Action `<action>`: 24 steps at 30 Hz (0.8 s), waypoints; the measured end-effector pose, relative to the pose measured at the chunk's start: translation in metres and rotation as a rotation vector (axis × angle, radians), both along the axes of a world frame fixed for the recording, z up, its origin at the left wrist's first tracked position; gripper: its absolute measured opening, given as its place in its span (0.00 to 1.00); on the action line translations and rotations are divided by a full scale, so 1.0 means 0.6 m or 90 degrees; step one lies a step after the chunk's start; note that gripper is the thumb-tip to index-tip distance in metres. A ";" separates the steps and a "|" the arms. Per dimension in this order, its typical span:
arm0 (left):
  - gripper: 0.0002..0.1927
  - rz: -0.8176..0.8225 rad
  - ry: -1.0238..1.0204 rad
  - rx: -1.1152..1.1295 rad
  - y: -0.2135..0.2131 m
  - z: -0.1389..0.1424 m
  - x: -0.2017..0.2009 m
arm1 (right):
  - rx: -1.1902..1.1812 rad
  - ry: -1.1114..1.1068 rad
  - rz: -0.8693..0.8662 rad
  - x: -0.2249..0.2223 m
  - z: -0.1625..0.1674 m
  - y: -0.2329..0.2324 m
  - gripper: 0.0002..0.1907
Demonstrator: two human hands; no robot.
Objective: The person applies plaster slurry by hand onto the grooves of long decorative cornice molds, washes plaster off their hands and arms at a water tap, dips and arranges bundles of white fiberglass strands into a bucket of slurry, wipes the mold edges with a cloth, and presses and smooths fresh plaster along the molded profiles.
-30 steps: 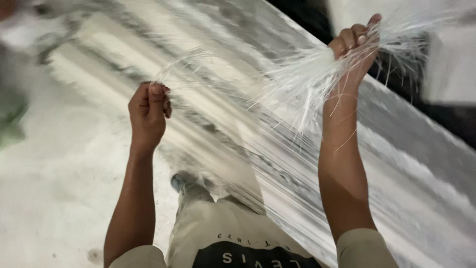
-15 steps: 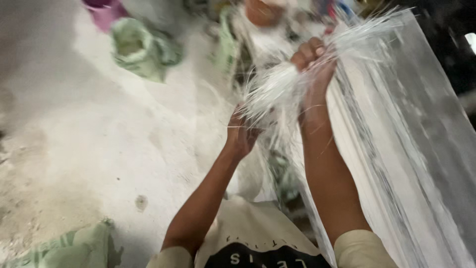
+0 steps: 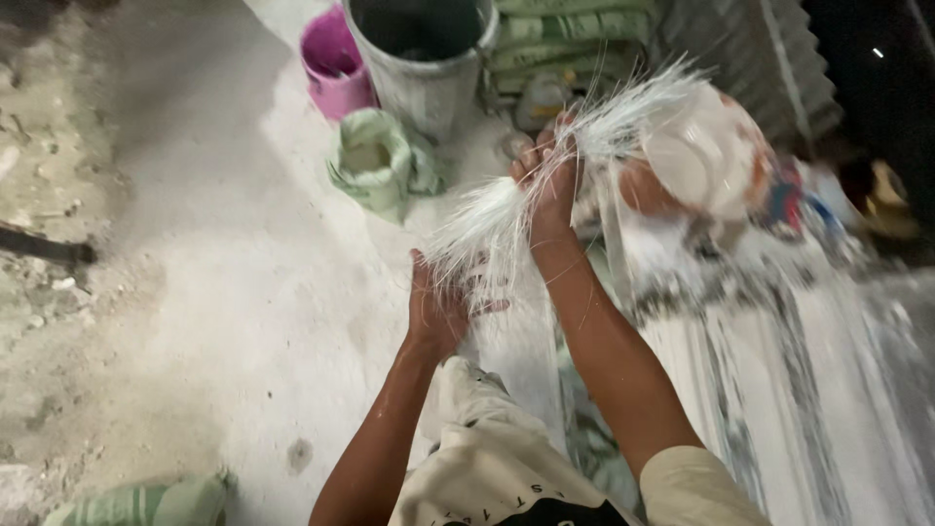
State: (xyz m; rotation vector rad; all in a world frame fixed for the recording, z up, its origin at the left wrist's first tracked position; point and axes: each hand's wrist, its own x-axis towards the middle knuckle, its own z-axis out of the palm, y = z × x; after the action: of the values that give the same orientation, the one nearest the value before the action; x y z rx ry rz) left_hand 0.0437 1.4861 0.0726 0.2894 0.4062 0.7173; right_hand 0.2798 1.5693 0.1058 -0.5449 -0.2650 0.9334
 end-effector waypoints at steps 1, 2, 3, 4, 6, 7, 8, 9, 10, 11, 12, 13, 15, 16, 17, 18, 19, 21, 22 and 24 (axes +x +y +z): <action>0.44 -0.013 -0.019 0.016 0.031 0.006 0.007 | 0.040 -0.007 0.017 0.005 -0.004 0.031 0.09; 0.44 -0.028 -0.013 0.027 0.063 0.011 0.018 | 0.075 -0.011 0.032 0.011 -0.007 0.059 0.10; 0.44 -0.043 -0.008 0.034 0.097 0.016 0.035 | 0.019 0.002 0.007 0.016 -0.009 0.086 0.09; 0.44 -0.058 -0.007 0.047 0.130 0.020 0.053 | -0.032 0.011 -0.018 0.021 -0.009 0.117 0.11; 0.34 -0.051 0.133 0.148 0.201 0.029 0.086 | -0.037 -0.022 -0.035 0.051 0.016 0.194 0.14; 0.30 -0.052 0.209 0.182 0.219 0.030 0.097 | -0.015 -0.054 -0.031 0.063 0.021 0.214 0.14; 0.26 -0.048 0.213 0.203 0.238 0.032 0.106 | 0.012 -0.084 -0.026 0.073 0.028 0.235 0.14; 0.21 -0.041 0.215 0.234 0.266 0.036 0.119 | 0.031 -0.062 -0.016 0.088 0.043 0.267 0.13; 0.17 -0.037 0.218 0.263 0.292 0.039 0.130 | 0.048 -0.039 -0.009 0.105 0.058 0.296 0.13; 0.14 -0.033 0.232 0.261 0.312 0.041 0.137 | 0.054 -0.013 -0.004 0.115 0.063 0.310 0.13; 0.12 -0.030 0.246 0.258 0.334 0.043 0.144 | 0.041 -0.025 -0.016 0.124 0.067 0.322 0.12; 0.12 -0.023 0.255 0.262 0.363 0.045 0.153 | 0.038 -0.041 -0.025 0.140 0.077 0.346 0.12; 0.15 -0.007 0.277 0.312 0.427 0.048 0.169 | 0.049 -0.100 -0.040 0.172 0.097 0.400 0.09; 0.17 -0.003 0.290 0.329 0.454 0.047 0.175 | 0.053 -0.138 -0.047 0.191 0.105 0.426 0.10; 0.18 0.011 0.310 0.359 0.487 0.045 0.183 | 0.059 -0.176 -0.054 0.204 0.110 0.453 0.13; 0.18 0.026 0.329 0.390 0.522 0.043 0.193 | 0.066 -0.180 -0.057 0.218 0.115 0.483 0.10; 0.18 0.039 0.347 0.421 0.556 0.040 0.202 | 0.070 -0.185 -0.061 0.235 0.122 0.512 0.09; 0.20 0.077 0.412 0.519 0.627 0.031 0.223 | 0.139 -0.234 -0.035 0.263 0.136 0.573 0.10; 0.21 0.091 0.445 0.565 0.659 0.025 0.233 | 0.198 -0.276 -0.005 0.279 0.143 0.602 0.10; 0.22 0.108 0.424 0.571 0.720 0.011 0.258 | 0.204 -0.289 -0.012 0.299 0.155 0.656 0.10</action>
State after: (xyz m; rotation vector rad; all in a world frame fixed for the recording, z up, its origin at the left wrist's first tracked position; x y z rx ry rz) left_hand 0.1986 1.9179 0.0793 1.3762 0.7267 0.9341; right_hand 0.4595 1.9631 0.1986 -0.4545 -0.8030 0.7210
